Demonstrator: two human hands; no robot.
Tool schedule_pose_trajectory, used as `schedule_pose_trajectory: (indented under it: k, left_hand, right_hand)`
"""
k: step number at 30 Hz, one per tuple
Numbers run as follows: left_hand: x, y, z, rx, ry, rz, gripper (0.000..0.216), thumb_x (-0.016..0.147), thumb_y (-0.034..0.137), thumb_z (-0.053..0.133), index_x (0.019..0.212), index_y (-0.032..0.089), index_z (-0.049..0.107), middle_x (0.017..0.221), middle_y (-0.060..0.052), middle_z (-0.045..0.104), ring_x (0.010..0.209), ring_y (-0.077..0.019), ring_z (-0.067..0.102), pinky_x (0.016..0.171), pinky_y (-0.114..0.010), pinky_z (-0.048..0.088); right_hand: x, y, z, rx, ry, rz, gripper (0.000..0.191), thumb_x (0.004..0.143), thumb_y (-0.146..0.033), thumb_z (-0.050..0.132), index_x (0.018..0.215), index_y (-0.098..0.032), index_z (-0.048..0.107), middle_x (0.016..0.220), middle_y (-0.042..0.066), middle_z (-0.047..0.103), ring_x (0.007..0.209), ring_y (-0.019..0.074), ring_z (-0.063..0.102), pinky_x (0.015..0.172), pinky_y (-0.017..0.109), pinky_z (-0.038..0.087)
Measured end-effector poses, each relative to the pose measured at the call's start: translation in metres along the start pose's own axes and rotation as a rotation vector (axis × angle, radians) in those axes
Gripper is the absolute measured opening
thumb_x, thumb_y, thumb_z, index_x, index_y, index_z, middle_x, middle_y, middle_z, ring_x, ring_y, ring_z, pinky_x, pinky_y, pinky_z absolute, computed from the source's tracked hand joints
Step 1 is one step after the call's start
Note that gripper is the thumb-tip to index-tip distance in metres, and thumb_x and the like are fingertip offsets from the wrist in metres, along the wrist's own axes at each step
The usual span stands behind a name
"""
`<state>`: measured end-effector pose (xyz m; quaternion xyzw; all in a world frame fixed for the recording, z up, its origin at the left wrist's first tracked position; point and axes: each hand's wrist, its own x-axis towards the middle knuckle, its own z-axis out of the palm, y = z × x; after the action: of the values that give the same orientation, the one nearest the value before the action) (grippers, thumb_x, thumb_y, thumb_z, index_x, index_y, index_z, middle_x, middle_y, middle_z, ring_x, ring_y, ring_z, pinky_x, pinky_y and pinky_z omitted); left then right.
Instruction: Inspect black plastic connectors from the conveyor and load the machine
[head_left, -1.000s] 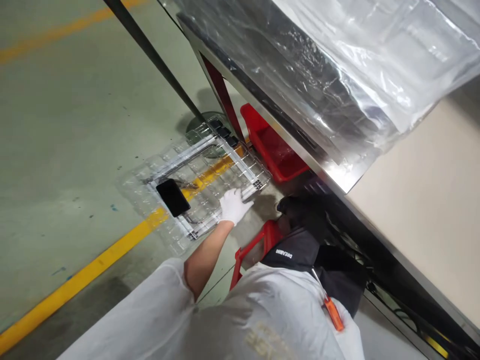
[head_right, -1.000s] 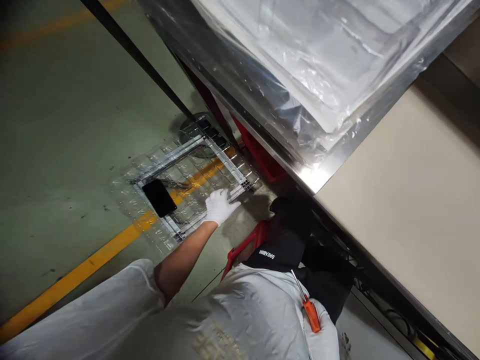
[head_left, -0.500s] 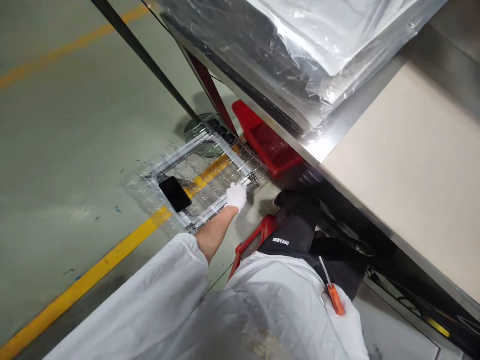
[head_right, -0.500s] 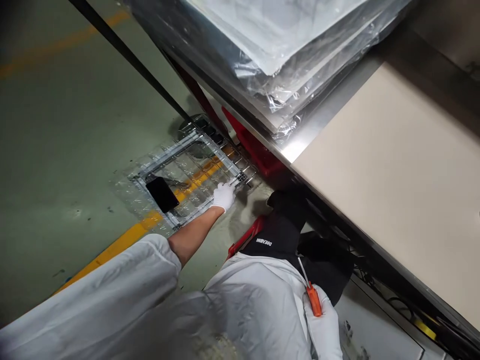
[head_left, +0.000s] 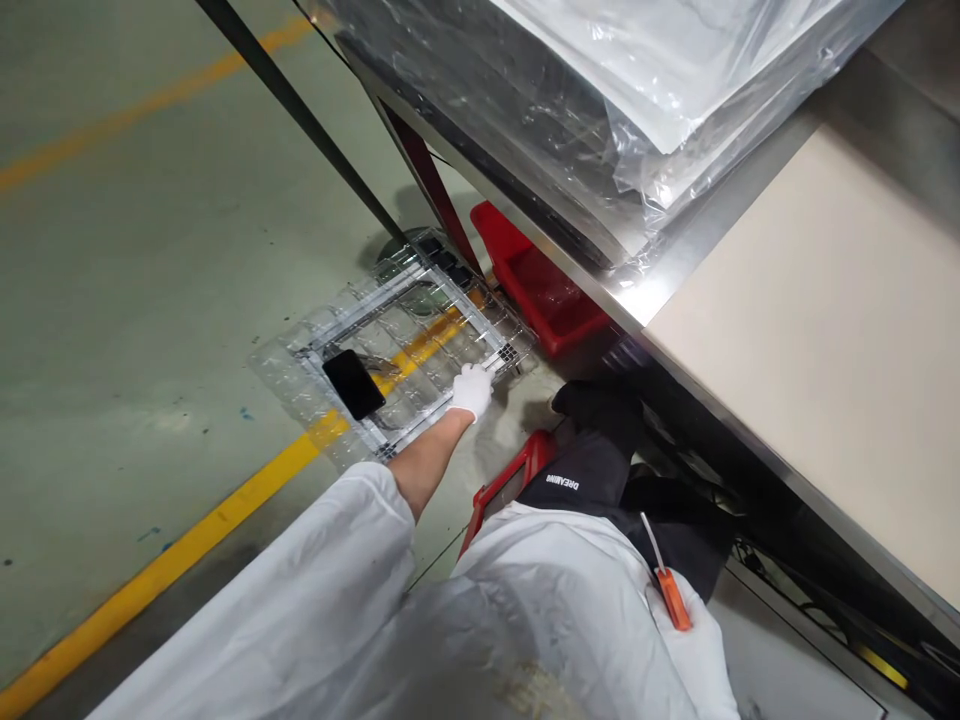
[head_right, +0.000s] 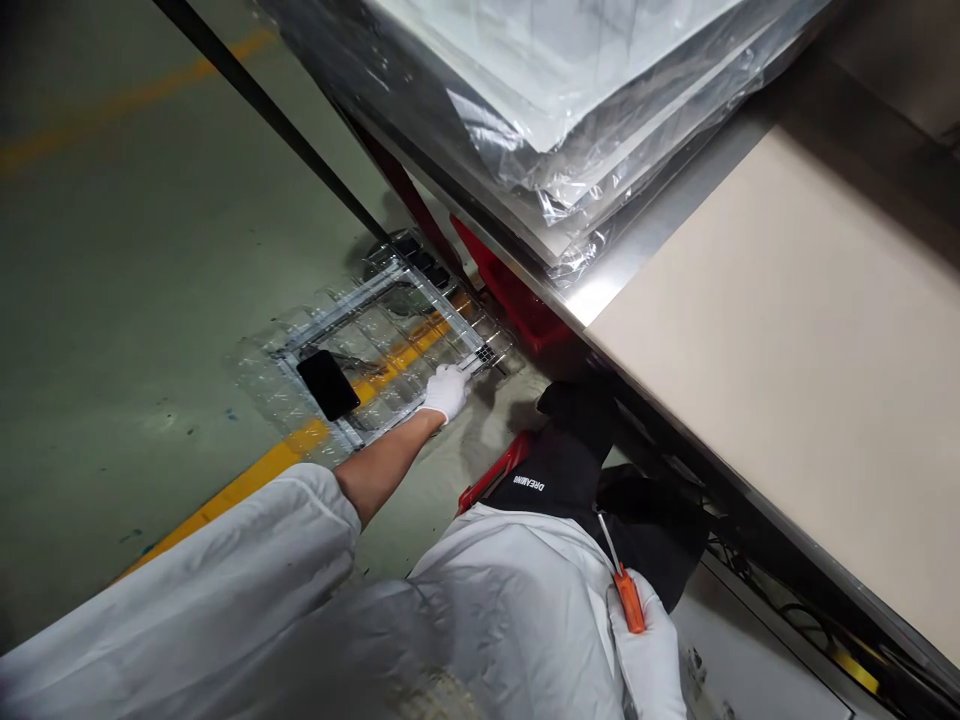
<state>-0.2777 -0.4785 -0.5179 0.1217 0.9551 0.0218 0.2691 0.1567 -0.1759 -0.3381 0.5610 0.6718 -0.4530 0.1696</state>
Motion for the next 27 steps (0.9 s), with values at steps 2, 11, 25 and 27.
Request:
schedule_pose_trajectory:
  k: [2,11,25,27]
  left_hand:
    - [0.000,0.001,0.000,-0.002,-0.001,0.000,0.051,0.094,0.025,0.059,0.145,0.025,0.065,0.136,-0.021,0.061,0.132,-0.0364,0.045,0.099,-0.044,0.050]
    - [-0.006,0.005,-0.007,-0.017,0.005,-0.003,0.043,0.094,0.027,0.060,0.135,0.018,0.069,0.141,-0.022,0.063,0.141,-0.0380,0.044,0.103,-0.047,0.051]
    - [-0.109,0.102,-0.107,-0.497,0.168,0.327,0.041,0.092,0.052,0.052,0.123,0.048,0.077,0.112,0.001,0.081,0.110,-0.0319,0.076,0.105,-0.051,0.061]
    - [-0.144,0.143,-0.142,-0.659,0.192,0.526,0.031,0.090,0.061,0.056,0.112,0.054,0.077,0.107,0.007,0.081,0.101,-0.0291,0.077,0.100,-0.050,0.064]
  right_hand:
    - [0.000,0.001,0.000,0.004,-0.016,0.012,0.080,0.077,-0.067,0.078,0.138,-0.017,0.066,0.133,0.013,0.076,0.128,0.0328,0.070,0.121,0.043,0.049]
    - [0.007,0.004,0.001,0.018,0.026,0.007,0.083,0.066,-0.069,0.084,0.129,-0.017,0.071,0.125,0.013,0.080,0.121,0.0331,0.074,0.109,0.037,0.059]
    - [-0.024,-0.019,0.004,0.009,0.109,-0.334,0.017,0.080,-0.028,0.062,0.091,-0.021,0.073,0.088,0.003,0.075,0.082,0.0214,0.069,0.080,0.031,0.054]
    - [-0.025,-0.018,-0.001,-0.014,0.139,-0.346,0.007,0.081,-0.022,0.059,0.080,-0.021,0.066,0.077,0.000,0.066,0.072,0.0167,0.059,0.069,0.027,0.045]
